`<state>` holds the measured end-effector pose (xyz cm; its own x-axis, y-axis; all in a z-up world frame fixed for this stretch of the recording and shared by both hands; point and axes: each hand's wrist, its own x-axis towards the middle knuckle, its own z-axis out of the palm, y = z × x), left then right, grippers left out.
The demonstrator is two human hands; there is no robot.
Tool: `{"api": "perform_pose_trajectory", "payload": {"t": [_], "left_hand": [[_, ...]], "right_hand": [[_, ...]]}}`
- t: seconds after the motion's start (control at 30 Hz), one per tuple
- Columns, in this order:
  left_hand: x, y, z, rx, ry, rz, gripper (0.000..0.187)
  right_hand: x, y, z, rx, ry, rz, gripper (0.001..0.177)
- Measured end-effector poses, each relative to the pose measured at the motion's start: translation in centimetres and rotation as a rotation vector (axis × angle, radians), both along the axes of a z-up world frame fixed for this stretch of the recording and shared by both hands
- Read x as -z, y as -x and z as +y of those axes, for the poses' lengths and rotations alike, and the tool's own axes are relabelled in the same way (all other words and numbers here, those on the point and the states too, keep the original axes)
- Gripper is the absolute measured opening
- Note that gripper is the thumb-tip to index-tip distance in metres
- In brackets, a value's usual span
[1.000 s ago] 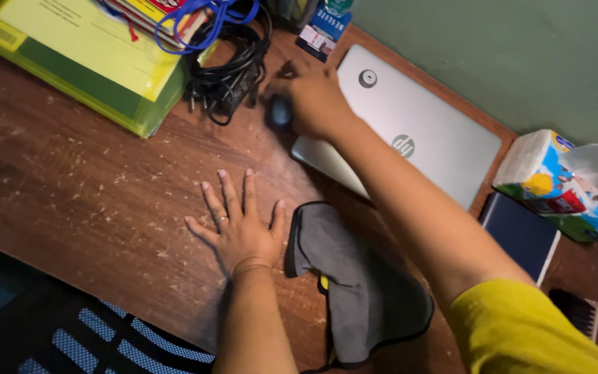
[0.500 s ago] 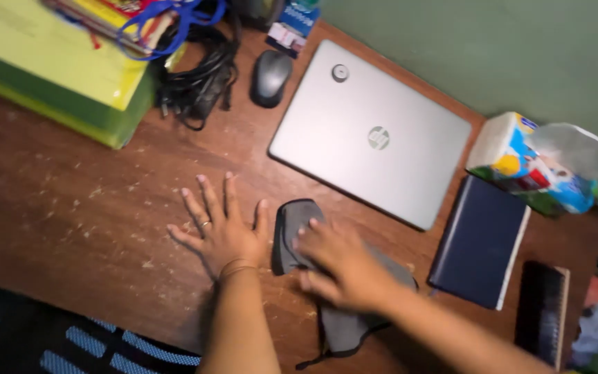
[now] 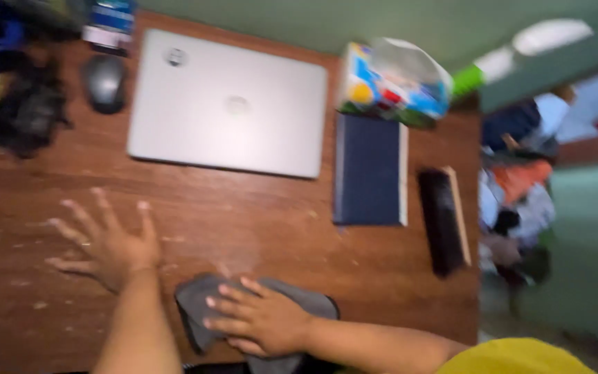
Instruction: Tidying up a bedroom by sorting laundry, cleaning a desk surface with a cloth and brush, and organizing personal belongings.
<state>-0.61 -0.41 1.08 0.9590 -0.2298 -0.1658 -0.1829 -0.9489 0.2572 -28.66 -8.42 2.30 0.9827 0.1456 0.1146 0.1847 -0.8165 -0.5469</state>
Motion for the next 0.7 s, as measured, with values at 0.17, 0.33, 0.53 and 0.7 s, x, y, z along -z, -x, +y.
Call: {"api": "perform_pose_trajectory", "payload": {"t": [0.17,0.33,0.53,0.7], "left_hand": [[0.8,1.1,-0.2,0.009,-0.029,-0.055,0.086],[1.6,3.2,0.0,0.045,-0.005,-0.118,0.082],[3.5,18.0,-7.1,0.932,0.327,-0.279,0.065],[-0.5,28.9,-14.7,1.349,0.215,-0.113,0.07]], "right_hand": [[-1.2,16.2,-5.0,0.198,0.015,0.092,0.058],[-2.5,26.5,-10.7,0.694,0.127,0.108,0.057],[-5.9,27.2,-17.1,1.228,0.094,-0.289,0.058],[2.0,27.5,-23.7,1.451,0.092,0.021,0.08]]}}
